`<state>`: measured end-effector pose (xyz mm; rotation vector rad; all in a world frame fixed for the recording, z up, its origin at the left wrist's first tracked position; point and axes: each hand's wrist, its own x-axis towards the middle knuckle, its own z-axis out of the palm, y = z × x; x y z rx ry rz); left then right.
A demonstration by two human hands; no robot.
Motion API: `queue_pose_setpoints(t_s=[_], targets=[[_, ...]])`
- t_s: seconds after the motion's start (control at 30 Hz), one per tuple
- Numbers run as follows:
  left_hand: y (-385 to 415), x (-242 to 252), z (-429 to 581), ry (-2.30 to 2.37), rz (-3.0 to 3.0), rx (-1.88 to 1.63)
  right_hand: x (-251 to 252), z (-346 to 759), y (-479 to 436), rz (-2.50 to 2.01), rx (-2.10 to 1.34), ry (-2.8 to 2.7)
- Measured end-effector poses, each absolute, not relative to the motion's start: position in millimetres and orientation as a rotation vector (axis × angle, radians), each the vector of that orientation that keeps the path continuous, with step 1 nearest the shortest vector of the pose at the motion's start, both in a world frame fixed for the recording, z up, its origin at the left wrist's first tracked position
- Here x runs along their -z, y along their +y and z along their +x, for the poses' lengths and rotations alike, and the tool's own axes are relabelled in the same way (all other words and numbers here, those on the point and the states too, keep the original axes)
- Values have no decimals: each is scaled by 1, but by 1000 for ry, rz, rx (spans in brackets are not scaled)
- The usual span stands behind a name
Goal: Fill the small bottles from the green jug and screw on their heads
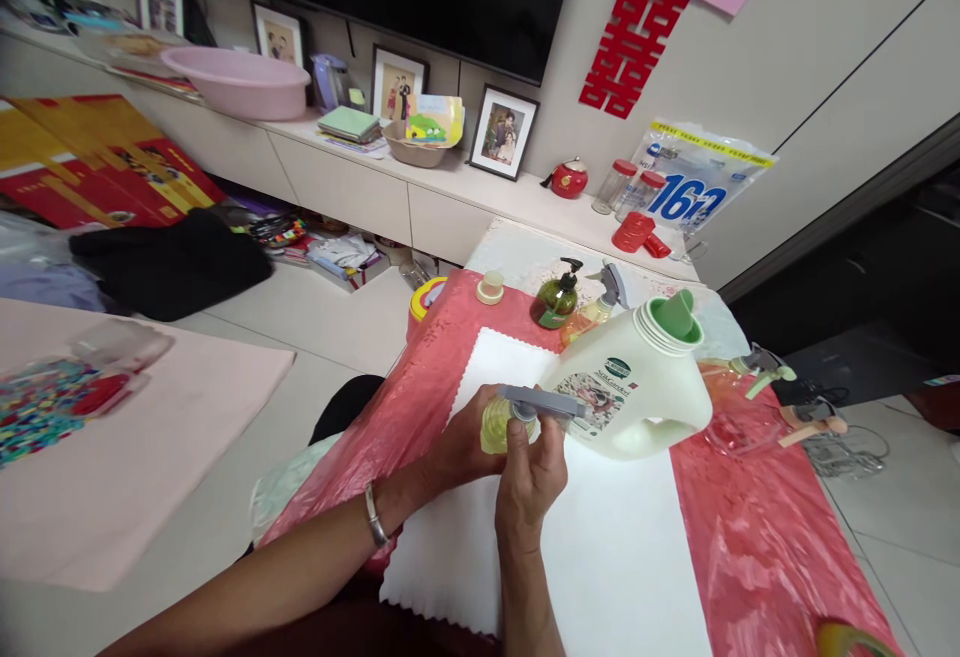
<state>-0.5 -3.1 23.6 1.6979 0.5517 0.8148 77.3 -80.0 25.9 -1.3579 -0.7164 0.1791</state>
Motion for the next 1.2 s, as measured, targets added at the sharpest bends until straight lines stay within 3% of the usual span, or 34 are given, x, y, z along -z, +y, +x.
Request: queue_pose_setpoints(t_s=[1.2], targets=[[-4,-12,0,580,1619,-806,-28,69,-81,-1667,-18,-732]])
